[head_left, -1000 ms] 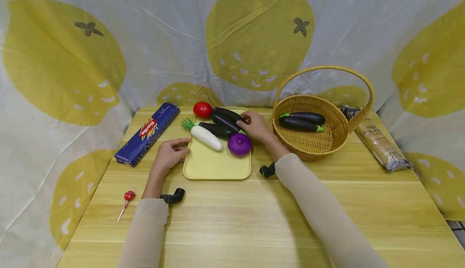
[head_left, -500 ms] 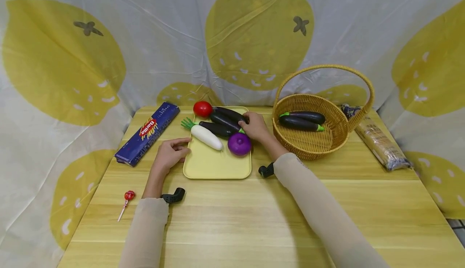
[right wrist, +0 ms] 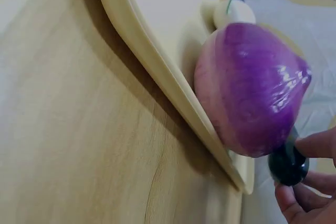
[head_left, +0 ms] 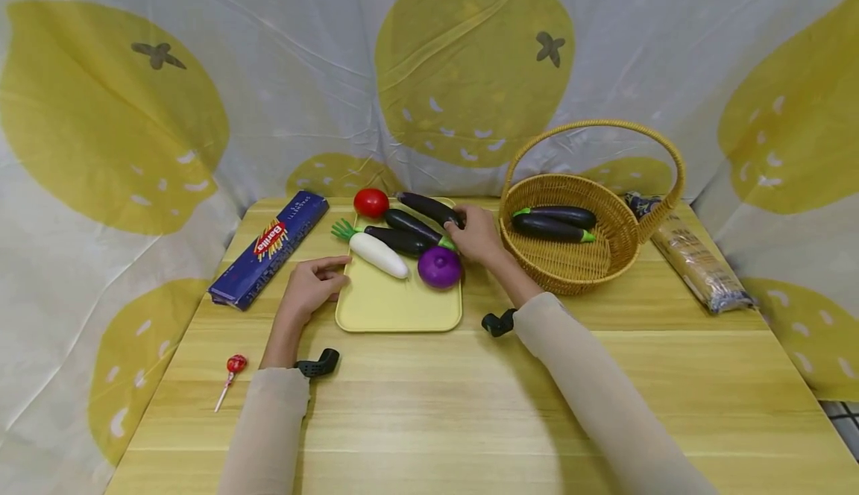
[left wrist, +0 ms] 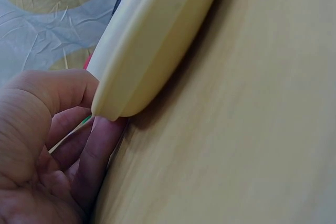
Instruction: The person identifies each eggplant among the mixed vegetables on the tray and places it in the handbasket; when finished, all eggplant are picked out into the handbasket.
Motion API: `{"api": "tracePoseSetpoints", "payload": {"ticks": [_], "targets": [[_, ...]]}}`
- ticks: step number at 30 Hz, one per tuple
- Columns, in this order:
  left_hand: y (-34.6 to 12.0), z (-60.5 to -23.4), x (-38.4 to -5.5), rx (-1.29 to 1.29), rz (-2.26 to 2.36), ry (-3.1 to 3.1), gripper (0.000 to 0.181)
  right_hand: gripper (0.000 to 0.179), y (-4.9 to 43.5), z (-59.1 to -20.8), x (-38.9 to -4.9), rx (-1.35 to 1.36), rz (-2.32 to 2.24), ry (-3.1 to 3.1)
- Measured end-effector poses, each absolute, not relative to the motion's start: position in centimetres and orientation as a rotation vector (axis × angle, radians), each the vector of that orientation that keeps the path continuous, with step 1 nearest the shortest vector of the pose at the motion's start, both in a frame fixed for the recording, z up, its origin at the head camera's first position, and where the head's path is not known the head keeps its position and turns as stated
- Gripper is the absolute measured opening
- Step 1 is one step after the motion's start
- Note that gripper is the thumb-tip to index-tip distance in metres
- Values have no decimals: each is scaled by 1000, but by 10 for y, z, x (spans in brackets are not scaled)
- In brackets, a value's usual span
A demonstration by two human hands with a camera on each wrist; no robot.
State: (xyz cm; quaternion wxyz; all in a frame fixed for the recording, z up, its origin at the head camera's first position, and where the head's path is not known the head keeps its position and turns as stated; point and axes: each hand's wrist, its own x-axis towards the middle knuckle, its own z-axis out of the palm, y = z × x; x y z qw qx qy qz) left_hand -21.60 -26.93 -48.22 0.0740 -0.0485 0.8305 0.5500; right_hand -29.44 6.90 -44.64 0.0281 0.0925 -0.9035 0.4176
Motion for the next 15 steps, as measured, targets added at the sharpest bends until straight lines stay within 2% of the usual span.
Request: {"api": "tracePoseSetpoints", "payload": {"ticks": [15], "targets": [[-273, -485, -220, -155, 1643, 2474, 45, 41, 96, -414, -261, 381, 1278, -2728]]}}
